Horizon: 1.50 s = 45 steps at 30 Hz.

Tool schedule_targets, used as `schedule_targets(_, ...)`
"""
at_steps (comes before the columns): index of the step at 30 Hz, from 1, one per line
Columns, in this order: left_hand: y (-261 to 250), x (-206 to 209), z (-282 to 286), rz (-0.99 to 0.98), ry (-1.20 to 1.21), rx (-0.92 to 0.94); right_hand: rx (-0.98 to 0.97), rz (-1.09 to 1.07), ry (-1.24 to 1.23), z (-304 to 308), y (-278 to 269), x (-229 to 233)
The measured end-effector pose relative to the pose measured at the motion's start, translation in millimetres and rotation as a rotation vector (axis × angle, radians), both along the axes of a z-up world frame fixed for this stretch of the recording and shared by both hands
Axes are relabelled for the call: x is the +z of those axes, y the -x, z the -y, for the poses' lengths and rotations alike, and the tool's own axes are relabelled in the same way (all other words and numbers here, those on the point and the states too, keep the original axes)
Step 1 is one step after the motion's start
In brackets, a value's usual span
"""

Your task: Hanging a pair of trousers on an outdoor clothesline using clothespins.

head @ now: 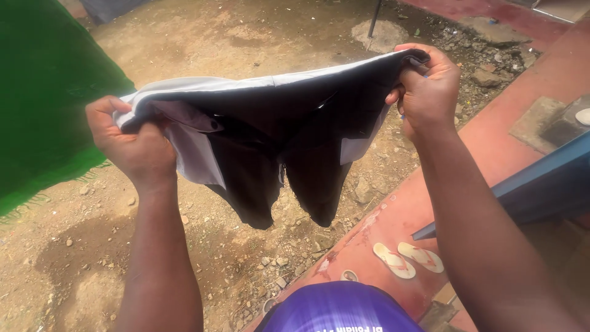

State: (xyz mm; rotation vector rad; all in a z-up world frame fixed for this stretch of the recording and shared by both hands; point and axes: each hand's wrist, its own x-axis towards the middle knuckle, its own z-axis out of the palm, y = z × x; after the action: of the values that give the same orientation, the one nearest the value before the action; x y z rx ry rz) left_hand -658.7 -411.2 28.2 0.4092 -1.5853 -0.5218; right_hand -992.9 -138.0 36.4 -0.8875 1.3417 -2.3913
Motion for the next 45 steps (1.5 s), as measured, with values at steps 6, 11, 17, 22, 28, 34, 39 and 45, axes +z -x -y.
schedule_targets(6,51.8,4.3,-22.1,-0.053,-0.05,-0.078,-0.012,-0.02,-0.042,-21.9,51.1,9.3)
schedule_targets(11,95.6,17.1,-36.2,-0.133,-0.152,-0.166,-0.053,-0.047,-0.028,-30.0,81.5,17.7)
schedule_targets(17,136.4,25.9,-38.4,-0.16,-0.24,-0.257,-0.169,-0.063,-0.034,-26.6,102.0,22.5)
schedule_targets(22,172.5,29.0,-25.1,-0.228,-0.29,-0.384,-0.244,-0.086,-0.002,-17.8,130.4,19.2)
schedule_targets(28,214.3,44.3,-16.3,-0.318,-0.241,-0.466,-0.301,-0.144,0.016,-6.7,159.8,30.2)
schedule_targets(34,254.7,63.7,1.9,-0.356,-0.19,-0.539,-0.278,-0.25,0.022,7.8,182.9,41.5)
schedule_targets(39,289.8,69.6,22.9,-0.346,-0.074,-0.568,-0.184,-0.427,0.008,26.5,219.3,48.0)
schedule_targets(45,333.8,69.7,30.8,-0.192,0.096,-0.508,-0.25,-0.606,-0.12,52.7,269.6,52.1)
